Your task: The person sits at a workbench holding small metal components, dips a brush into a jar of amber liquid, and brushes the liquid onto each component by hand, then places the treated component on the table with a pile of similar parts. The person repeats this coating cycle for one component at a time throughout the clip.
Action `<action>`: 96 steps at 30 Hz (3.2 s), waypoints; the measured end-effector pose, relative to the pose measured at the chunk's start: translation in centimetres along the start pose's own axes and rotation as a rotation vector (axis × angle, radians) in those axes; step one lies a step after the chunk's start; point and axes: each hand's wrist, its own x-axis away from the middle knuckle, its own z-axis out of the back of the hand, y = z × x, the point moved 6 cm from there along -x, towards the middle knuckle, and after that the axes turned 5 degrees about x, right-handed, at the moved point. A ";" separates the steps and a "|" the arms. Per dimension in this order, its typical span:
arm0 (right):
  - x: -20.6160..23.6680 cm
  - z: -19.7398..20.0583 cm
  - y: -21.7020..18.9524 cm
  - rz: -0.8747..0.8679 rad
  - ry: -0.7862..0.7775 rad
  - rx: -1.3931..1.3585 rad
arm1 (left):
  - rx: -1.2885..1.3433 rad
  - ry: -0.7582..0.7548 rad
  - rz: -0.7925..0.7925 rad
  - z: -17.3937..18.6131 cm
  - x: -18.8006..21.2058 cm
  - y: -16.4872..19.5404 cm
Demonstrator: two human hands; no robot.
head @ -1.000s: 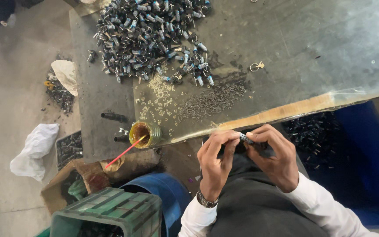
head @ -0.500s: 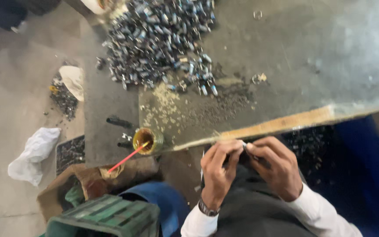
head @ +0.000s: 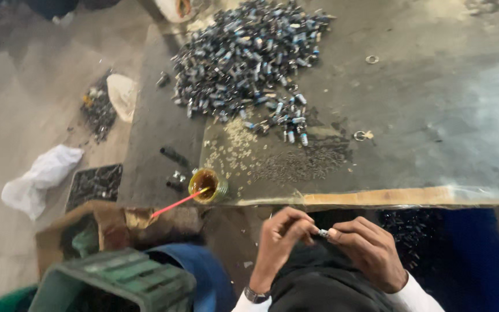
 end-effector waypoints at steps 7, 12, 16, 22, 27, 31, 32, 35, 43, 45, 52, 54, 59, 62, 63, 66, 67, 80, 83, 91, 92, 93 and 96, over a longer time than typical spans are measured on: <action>1.8 -2.2 2.5 -0.426 0.102 -0.245 | 0.124 0.942 -0.398 15.0 5.3 1.0; 0.6 -2.2 2.3 -0.414 0.151 -0.094 | -0.081 1.006 -0.451 19.7 6.6 4.4; -0.7 -2.3 1.5 -0.353 0.124 -0.083 | -0.373 1.010 -0.515 20.2 5.7 7.4; -1.4 -2.6 0.2 -0.363 0.160 -0.056 | -0.475 1.029 -0.538 19.9 4.3 9.6; -1.5 -2.9 -0.1 -0.407 0.162 -0.013 | -0.728 0.999 -0.656 18.3 5.3 11.3; -2.1 -3.2 -0.1 -0.388 0.138 -0.021 | -0.865 0.934 -0.676 17.6 5.3 11.8; -2.2 -3.4 0.0 -0.388 0.129 -0.031 | -0.801 0.956 -0.676 17.7 5.6 11.7; -2.4 -3.7 0.0 -0.381 0.112 -0.036 | -0.619 1.015 -0.697 17.7 6.5 11.3; -2.2 -4.2 0.1 -0.445 0.150 -0.109 | -0.166 0.970 -0.682 14.6 6.7 11.0; -2.2 -4.1 0.1 -0.419 0.181 -0.143 | 0.062 0.864 -0.694 13.4 5.5 10.3; -1.9 -3.2 -0.2 -0.399 0.211 -0.145 | 0.257 0.557 -0.587 9.0 3.5 7.1; -2.0 -2.8 -0.3 -0.404 0.228 -0.209 | 0.251 0.522 -0.553 8.3 3.5 6.7; -2.7 -2.3 -0.6 -0.427 0.221 -0.147 | 0.200 0.494 -0.516 7.5 3.0 6.8; -3.0 -2.2 -0.7 -0.427 0.221 -0.140 | 0.201 0.474 -0.498 7.2 2.8 6.7; -3.1 -2.2 -0.7 -0.428 0.218 -0.139 | 0.196 0.469 -0.492 7.1 2.8 6.7; -3.2 -2.1 -1.0 -0.383 0.207 -0.091 | 0.119 0.464 -0.473 6.7 2.9 6.5; -3.3 -2.1 -1.0 -0.382 0.209 -0.087 | 0.083 0.463 -0.465 6.6 3.0 6.5; -3.3 -1.9 -1.2 -0.352 0.204 -0.022 | -0.009 0.572 -0.525 6.9 3.9 7.2; -1.7 -1.6 -0.3 -0.406 0.206 -0.014 | -0.072 0.721 -0.631 9.0 5.3 8.4; 9.7 1.1 7.6 -0.612 0.253 0.241 | -0.419 1.028 -0.783 17.3 6.7 11.2; 11.3 1.2 9.1 -0.639 0.230 0.328 | -0.625 1.072 -0.741 16.8 7.0 11.3; 12.5 1.3 10.7 -0.662 0.216 0.418 | -0.827 1.103 -0.701 16.3 7.0 11.7; 14.9 1.5 13.4 -0.658 0.194 0.550 | -0.829 1.231 -0.831 14.1 8.1 12.2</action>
